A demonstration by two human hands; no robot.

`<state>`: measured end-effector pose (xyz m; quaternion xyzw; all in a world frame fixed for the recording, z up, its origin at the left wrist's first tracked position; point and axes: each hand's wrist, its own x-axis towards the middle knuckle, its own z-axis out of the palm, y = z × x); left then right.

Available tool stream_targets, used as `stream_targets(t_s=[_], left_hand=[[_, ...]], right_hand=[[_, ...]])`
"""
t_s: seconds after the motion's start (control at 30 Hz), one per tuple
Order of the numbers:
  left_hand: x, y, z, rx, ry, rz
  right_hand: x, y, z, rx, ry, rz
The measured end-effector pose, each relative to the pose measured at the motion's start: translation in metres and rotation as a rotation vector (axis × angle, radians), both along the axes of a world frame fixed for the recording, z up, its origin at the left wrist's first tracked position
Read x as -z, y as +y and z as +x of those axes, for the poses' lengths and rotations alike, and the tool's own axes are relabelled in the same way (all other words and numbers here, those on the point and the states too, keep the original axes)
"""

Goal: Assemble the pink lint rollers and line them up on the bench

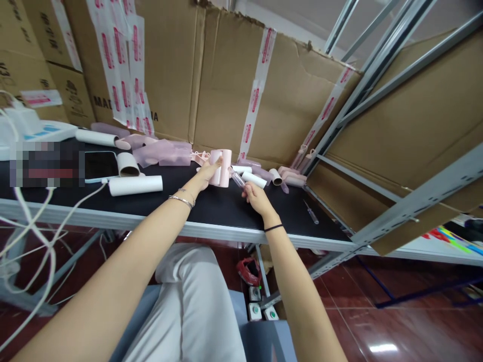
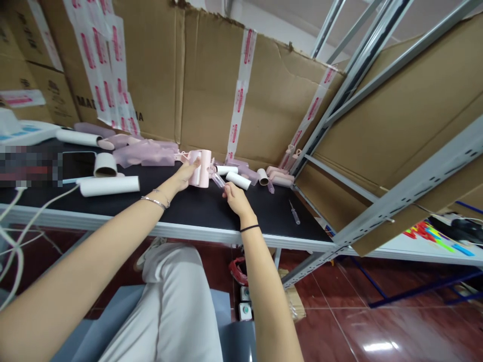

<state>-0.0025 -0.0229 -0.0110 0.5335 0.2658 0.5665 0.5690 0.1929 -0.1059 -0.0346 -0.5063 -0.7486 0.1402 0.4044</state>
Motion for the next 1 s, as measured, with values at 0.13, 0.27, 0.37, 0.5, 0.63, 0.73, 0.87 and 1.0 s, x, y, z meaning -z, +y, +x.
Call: stream_targets(t_s=[0.13, 0.27, 0.37, 0.5, 0.63, 0.73, 0.87, 1.0], left_hand=[[-0.002, -0.002, -0.001, -0.01, 0.025, -0.006], [-0.004, 0.0, -0.005, -0.049, 0.101, -0.019], [-0.004, 0.0, -0.007, -0.047, 0.151, 0.026], [-0.003, 0.002, -0.007, -0.048, 0.193, 0.084], [-0.003, 0.001, -0.009, -0.04, 0.317, 0.123], [-0.006, -0.004, -0.011, -0.013, 0.36, 0.145], [-0.011, -0.012, -0.009, -0.07, 0.392, 0.166], [-0.014, -0.014, -0.006, -0.105, 0.495, 0.209]], right_hand=[[-0.001, -0.003, 0.0, 0.025, -0.013, -0.037], [-0.005, -0.007, -0.003, 0.006, 0.006, -0.043], [-0.007, -0.009, -0.005, 0.003, -0.049, 0.002], [-0.008, -0.01, -0.004, 0.04, -0.175, 0.083], [-0.009, -0.012, -0.002, 0.055, -0.278, 0.097], [-0.012, -0.014, -0.003, 0.093, -0.359, 0.086], [-0.015, -0.017, -0.006, 0.141, -0.427, 0.078], [-0.018, -0.02, -0.01, 0.196, -0.503, 0.065]])
